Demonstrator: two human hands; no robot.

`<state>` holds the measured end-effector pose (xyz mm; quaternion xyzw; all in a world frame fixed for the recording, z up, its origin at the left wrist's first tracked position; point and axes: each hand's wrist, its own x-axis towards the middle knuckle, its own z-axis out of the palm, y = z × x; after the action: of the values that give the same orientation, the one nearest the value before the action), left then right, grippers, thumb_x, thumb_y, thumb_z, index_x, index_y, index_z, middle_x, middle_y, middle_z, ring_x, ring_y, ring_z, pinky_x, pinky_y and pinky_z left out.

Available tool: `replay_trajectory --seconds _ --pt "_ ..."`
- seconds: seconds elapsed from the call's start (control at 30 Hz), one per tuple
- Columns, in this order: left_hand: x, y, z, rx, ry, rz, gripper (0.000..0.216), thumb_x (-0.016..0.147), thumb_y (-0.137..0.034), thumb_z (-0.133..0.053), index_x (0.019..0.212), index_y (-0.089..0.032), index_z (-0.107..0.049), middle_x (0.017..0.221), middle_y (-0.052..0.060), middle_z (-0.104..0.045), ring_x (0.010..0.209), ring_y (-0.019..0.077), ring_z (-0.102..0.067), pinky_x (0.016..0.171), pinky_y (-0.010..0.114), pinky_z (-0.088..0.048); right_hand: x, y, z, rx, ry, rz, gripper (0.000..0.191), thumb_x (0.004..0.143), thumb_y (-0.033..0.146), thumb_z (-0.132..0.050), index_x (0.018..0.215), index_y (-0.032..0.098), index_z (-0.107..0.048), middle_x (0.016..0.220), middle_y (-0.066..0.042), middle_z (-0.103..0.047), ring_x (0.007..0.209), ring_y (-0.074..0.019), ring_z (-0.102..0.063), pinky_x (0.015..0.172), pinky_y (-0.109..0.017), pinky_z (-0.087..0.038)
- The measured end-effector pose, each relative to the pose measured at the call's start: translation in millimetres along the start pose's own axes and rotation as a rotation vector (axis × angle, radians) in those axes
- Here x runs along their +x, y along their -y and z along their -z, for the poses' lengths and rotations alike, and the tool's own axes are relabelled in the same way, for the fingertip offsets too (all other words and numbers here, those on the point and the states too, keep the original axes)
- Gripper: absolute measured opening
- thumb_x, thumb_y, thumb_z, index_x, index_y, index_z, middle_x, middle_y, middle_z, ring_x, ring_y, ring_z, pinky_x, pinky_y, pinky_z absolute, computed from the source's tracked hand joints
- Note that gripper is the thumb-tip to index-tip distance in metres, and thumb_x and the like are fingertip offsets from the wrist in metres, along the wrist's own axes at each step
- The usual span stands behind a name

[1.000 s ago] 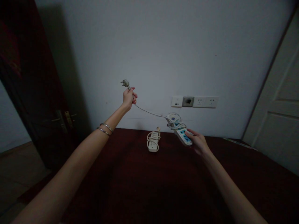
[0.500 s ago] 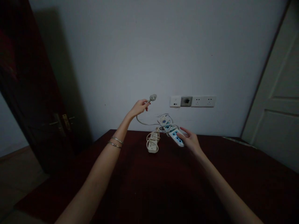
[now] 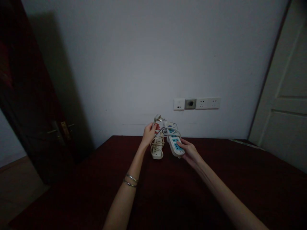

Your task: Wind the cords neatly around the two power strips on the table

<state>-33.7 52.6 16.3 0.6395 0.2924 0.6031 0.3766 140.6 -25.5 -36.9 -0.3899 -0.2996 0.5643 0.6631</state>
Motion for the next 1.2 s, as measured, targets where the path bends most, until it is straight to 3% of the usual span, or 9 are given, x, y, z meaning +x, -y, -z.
replay_trajectory --seconds 0.1,0.27,0.53,0.67,0.9,1.2 --pt "0.7 15.9 -1.6 0.009 0.055 0.082 0.026 0.082 -0.037 -0.052 0.079 -0.012 -0.056 0.072 0.005 -0.061 0.064 0.0124 -0.060 0.050 0.020 -0.046 3.3 -10.1 -0.2 0.035 0.082 -0.032 0.037 0.067 0.008 -0.065 0.102 0.013 -0.057 0.077 -0.006 -0.070 0.060 -0.0185 -0.066 0.055 -0.030 -0.054" --pt "-1.8 37.3 -4.3 0.024 0.179 0.250 0.026 0.083 -0.040 -0.050 0.084 -0.014 -0.054 0.076 0.005 -0.063 0.059 0.0100 -0.059 0.044 0.016 -0.042 6.7 -27.4 5.2 0.020 0.190 -0.058 0.044 0.062 0.009 -0.070 0.103 0.014 -0.056 0.083 -0.008 -0.070 0.070 -0.0205 -0.068 0.067 -0.034 -0.055" --pt "-3.3 51.6 4.2 0.101 0.321 0.370 0.025 0.084 -0.040 -0.047 0.089 -0.016 -0.051 0.074 0.004 -0.061 0.053 0.0112 -0.058 0.038 0.017 -0.041 12.2 -28.9 25.1 -0.251 0.276 -0.203 0.044 0.064 0.012 -0.070 0.105 0.015 -0.056 0.087 -0.007 -0.068 0.070 -0.0174 -0.066 0.062 -0.031 -0.055" --pt "-4.1 54.5 7.1 0.159 0.335 0.359 0.027 0.083 -0.043 -0.047 0.092 -0.017 -0.052 0.070 0.002 -0.061 0.046 0.0111 -0.056 0.034 0.017 -0.035 14.1 -28.2 27.7 -0.294 0.262 -0.210 0.042 0.064 0.013 -0.070 0.104 0.015 -0.056 0.085 -0.006 -0.068 0.068 -0.0167 -0.066 0.061 -0.030 -0.055" --pt "-4.9 40.5 7.1 0.250 0.278 0.246 0.025 0.085 -0.036 -0.044 0.085 -0.014 -0.056 0.047 -0.005 -0.051 0.031 0.0053 -0.034 0.034 0.017 -0.022 20.7 -31.7 39.3 -0.309 0.256 -0.363 0.029 0.066 0.010 -0.067 0.094 0.011 -0.058 0.081 -0.008 -0.069 0.064 -0.0157 -0.066 0.062 -0.030 -0.055" --pt "-7.0 -2.4 10.4 -0.208 0.191 0.225 0.030 0.080 -0.044 -0.053 0.089 -0.016 -0.052 0.048 -0.007 -0.045 0.031 0.0017 -0.023 0.033 0.015 -0.013 19.3 -29.2 53.9 -0.353 0.346 -0.485 0.031 0.064 0.010 -0.070 0.092 0.007 -0.058 0.083 -0.010 -0.069 0.067 -0.0161 -0.067 0.066 -0.028 -0.055"
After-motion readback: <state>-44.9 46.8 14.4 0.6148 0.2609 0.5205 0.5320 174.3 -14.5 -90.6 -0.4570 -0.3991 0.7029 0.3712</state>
